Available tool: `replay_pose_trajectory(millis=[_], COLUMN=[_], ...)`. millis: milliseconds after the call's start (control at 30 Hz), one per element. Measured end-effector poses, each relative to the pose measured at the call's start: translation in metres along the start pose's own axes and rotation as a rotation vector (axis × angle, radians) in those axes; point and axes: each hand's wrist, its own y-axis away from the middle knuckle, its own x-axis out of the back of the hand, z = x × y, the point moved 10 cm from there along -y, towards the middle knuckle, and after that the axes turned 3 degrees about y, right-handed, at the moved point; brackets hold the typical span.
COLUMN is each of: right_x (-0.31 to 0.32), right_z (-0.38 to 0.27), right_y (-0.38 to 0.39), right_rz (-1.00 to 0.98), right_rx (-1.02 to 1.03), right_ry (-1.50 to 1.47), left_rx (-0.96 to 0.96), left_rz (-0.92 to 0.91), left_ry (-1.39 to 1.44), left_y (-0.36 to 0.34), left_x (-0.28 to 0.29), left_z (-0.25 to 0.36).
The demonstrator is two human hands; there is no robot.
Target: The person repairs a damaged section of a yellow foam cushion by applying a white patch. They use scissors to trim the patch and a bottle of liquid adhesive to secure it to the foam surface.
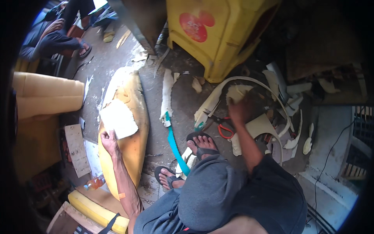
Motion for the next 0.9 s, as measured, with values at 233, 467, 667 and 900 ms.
replay_pose_trajectory(millis=[233, 467, 667, 900], right_x=[-0.055, -0.053, -0.076, 0.055], right_z=[0.053, 0.032, 0.045, 0.039], right_y=[-0.005, -0.013, -0.025, -0.005], right_rz=[-0.582, -0.285, -0.3, -0.105], right_rx=[-0.214, -0.137, -0.215, -0.012], right_ry=[-0.497, -0.066, -0.647, -0.484], left_rx=[0.082, -0.089, -0.531, -0.37], left_rz=[0.056, 0.433, 0.205, -0.041], left_ry=[-0.067, -0.167, -0.717, -0.541], left_y=[0.006, 0.022, 0.073, 0.108], left_x=[0.02, 0.102, 0.037, 0.026], left_z=[-0.037, -0.017, 0.076, 0.03])
